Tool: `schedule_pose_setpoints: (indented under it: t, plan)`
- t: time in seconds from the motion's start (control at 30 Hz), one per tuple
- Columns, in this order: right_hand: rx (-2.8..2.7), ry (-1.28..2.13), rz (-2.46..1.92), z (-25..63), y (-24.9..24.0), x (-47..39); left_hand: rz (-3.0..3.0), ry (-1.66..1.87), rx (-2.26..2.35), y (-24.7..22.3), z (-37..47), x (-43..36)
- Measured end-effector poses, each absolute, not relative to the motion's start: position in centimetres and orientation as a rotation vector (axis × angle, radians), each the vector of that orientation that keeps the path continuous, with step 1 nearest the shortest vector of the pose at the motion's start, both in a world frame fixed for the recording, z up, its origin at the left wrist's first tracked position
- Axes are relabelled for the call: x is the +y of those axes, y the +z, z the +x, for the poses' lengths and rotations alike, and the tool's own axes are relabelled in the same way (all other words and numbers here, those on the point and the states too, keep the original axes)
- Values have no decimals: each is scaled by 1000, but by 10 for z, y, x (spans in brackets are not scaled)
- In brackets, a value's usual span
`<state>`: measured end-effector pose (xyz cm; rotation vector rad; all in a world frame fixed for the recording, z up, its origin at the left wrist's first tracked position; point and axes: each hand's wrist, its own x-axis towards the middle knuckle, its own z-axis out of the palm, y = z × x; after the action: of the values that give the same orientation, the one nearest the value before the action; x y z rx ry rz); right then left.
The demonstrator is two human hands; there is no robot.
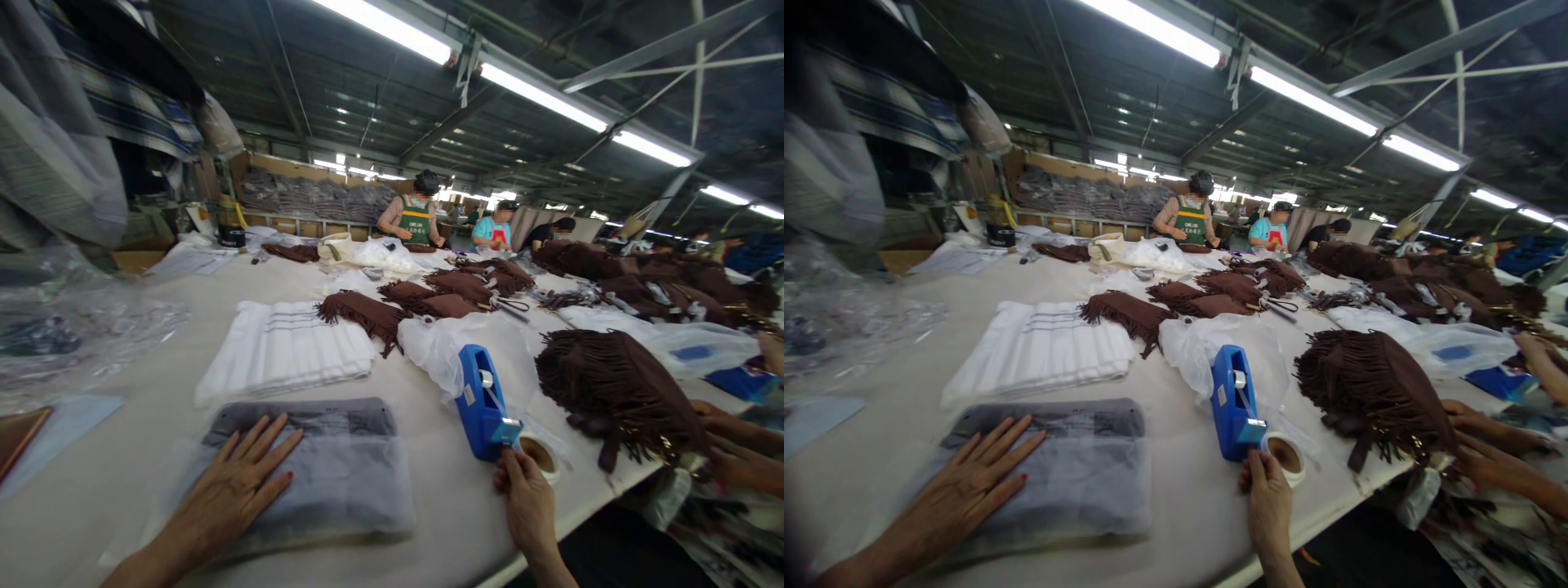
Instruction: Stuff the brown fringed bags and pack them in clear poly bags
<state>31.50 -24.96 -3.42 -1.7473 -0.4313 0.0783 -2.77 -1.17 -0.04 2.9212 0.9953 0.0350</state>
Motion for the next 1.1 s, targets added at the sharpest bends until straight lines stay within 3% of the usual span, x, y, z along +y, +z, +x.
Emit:
schedule_pose_setpoints:
  t: [0.3, 0.47, 0.67, 0.9, 1.1]
  plan:
    - [-598, 135, -1989, 290, -21, -269, 2806, 218, 930, 4, -29, -19]
    - [-1394, 220, -1970, 259, 31, -252, 2797, 204, 932, 3, -29, -20]
    - [-2177, 699, -1823, 226, 93, -164, 2800, 195, 935, 4, -29, -20]
    - [-2289, 759, -1841, 234, 59, -93, 2815, 208, 931, 1, -29, -20]
    - [-2121, 814, -2170, 243, 40, -67, 2835, 185, 923, -3, -28, -19]
